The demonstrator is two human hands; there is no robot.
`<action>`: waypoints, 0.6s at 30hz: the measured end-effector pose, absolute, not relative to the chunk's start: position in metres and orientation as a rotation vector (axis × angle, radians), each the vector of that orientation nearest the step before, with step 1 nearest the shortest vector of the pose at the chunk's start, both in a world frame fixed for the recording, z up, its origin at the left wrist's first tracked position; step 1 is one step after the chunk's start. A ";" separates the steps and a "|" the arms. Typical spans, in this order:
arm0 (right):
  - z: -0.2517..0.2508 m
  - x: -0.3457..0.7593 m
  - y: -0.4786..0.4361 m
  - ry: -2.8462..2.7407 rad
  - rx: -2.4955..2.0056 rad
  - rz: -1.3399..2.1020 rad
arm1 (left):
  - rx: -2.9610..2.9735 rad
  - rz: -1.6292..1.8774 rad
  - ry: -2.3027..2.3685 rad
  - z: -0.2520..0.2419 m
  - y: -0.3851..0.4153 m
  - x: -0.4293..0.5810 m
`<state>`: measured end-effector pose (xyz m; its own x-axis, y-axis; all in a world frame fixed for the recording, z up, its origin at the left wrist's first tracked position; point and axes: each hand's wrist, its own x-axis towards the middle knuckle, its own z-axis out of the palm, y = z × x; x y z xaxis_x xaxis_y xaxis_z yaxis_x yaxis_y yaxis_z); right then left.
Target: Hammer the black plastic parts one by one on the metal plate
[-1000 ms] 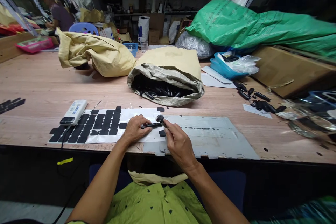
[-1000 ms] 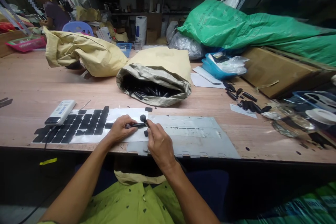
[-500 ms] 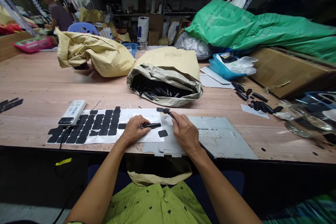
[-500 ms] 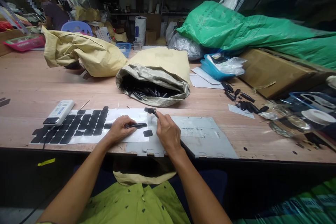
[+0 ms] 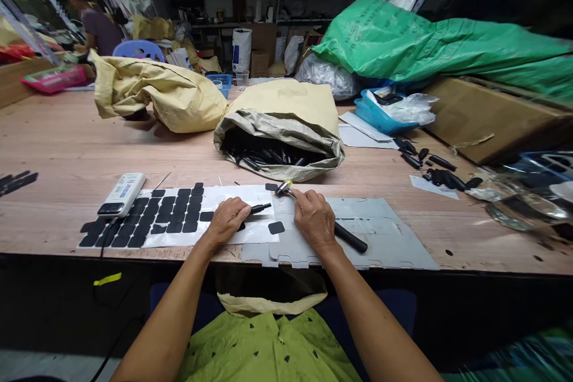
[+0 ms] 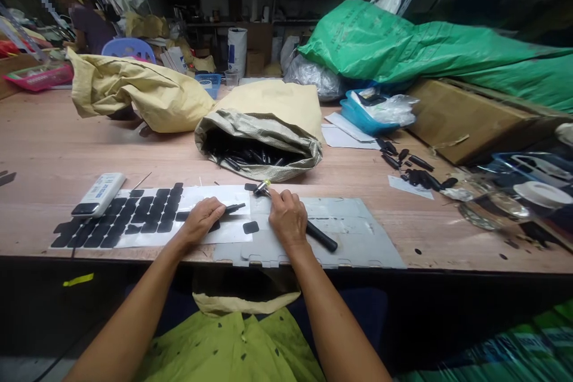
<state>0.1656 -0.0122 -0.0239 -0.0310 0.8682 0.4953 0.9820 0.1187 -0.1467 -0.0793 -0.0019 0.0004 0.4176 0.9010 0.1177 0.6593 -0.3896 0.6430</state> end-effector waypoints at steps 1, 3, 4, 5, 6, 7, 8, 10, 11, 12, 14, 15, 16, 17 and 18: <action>-0.024 0.166 -0.012 -1.934 -1.788 -0.325 | 2.168 0.627 1.325 0.000 -0.001 -0.080; -0.024 0.165 -0.012 -1.926 -1.792 -0.326 | 2.152 0.639 1.326 0.000 -0.001 -0.080; -0.024 0.165 -0.012 -1.922 -1.795 -0.325 | 2.131 0.668 1.311 0.003 -0.002 -0.079; -0.024 0.165 -0.011 -1.922 -1.799 -0.322 | 2.097 0.716 1.281 0.006 -0.006 -0.078; -0.024 0.165 -0.011 -1.921 -1.802 -0.318 | 2.052 0.777 1.237 0.011 -0.012 -0.077; -0.024 0.165 -0.012 -1.924 -1.805 -0.313 | 2.001 0.834 1.180 0.016 -0.020 -0.074; -0.024 0.165 -0.012 -1.927 -1.808 -0.306 | 1.948 0.869 1.111 0.023 -0.030 -0.072; -0.023 0.165 -0.012 -1.933 -1.815 -0.294 | 1.850 0.818 0.946 0.034 -0.056 -0.065; -0.023 0.165 -0.012 -1.935 -1.818 -0.289 | 1.817 0.726 0.860 0.037 -0.070 -0.061; -0.022 0.165 -0.012 -1.936 -1.820 -0.286 | 1.798 0.608 0.781 0.038 -0.083 -0.058; -0.022 0.165 -0.012 -1.936 -1.823 -0.285 | 1.810 0.374 0.705 0.029 -0.106 -0.052; -0.022 0.165 -0.012 -1.936 -1.823 -0.284 | 1.845 0.281 0.727 0.020 -0.114 -0.051; -0.022 0.165 -0.012 -1.938 -1.821 -0.284 | 1.884 0.208 0.792 0.008 -0.121 -0.050; -0.022 0.165 -0.012 -1.939 -1.819 -0.283 | 1.914 0.146 0.887 -0.007 -0.126 -0.051; -0.022 0.165 -0.012 -1.939 -1.817 -0.285 | 1.928 0.084 1.005 -0.022 -0.130 -0.052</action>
